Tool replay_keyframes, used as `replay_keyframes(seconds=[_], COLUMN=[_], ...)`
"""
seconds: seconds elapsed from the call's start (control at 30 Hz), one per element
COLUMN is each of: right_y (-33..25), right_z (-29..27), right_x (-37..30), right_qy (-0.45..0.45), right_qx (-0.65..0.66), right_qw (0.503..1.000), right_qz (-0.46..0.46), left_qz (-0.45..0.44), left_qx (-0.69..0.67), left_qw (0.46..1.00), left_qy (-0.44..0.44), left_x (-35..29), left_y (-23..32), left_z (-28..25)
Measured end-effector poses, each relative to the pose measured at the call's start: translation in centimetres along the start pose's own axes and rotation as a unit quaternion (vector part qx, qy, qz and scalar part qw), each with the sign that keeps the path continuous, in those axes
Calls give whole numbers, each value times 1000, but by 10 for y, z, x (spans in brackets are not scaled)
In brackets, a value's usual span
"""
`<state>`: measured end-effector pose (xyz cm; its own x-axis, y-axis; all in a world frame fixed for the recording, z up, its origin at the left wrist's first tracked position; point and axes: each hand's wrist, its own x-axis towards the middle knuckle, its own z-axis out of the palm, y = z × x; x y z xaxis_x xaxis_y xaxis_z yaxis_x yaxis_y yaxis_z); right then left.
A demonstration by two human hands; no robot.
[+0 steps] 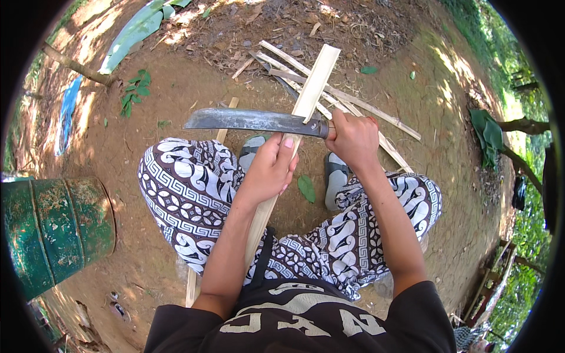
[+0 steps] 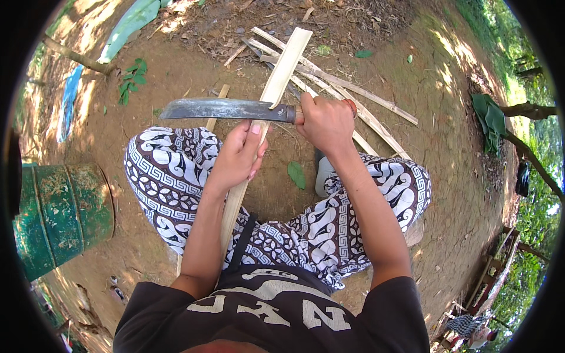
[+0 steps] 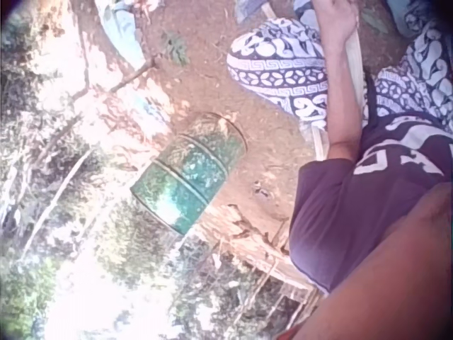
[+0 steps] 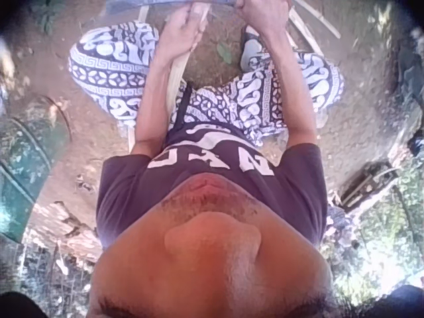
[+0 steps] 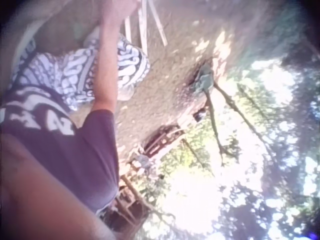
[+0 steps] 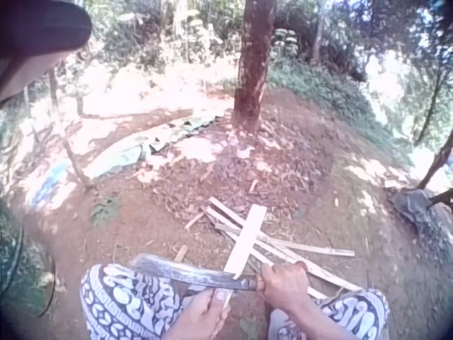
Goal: The person shaves thin layers off a strip of bamboo using a large blade to smooth the wood.
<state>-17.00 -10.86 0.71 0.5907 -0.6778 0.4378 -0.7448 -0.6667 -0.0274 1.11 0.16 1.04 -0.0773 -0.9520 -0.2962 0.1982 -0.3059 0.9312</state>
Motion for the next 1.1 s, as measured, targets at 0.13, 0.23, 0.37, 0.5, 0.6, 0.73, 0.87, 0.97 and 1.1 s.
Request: replay_keyframes(seconds=[0.13, 0.23, 0.37, 0.5, 0.6, 0.73, 0.87, 0.97, 1.1], right_y=[17, 23, 27, 34, 44, 117, 160, 141, 68], right_z=[9, 14, 19, 15, 15, -3, -34, -17, 3], right_x=[-8, -12, -17, -18, -21, -21, -21, -36, -38], right_qy=[62, 50, 68, 85, 74, 61, 119, 73, 33], right_qx=[16, 8, -4, -6, -34, -131, -217, -176, -57], right_qw=[997, 998, 997, 995, 996, 986, 968, 977, 991], right_qz=[-42, -39, -40, -52, -31, 83, 31, 100, 112], left_qz=[14, 13, 9, 18, 9, -18, 0, 3, -11], left_qx=[22, 40, 62, 62, 42, -13, -16, -13, -9], left_qw=[1000, 999, 997, 997, 998, 999, 997, 998, 999], left_qy=[-18, -25, -41, -48, -42, -28, -74, -65, -45], left_x=[2, 0, 6, 8, 3, -16, -10, -3, -2], left_y=[-2, -4, -15, -18, -15, -11, -11, -15, -17], left_z=[4, 6, 3, 7, 4, -10, -5, -8, -7])
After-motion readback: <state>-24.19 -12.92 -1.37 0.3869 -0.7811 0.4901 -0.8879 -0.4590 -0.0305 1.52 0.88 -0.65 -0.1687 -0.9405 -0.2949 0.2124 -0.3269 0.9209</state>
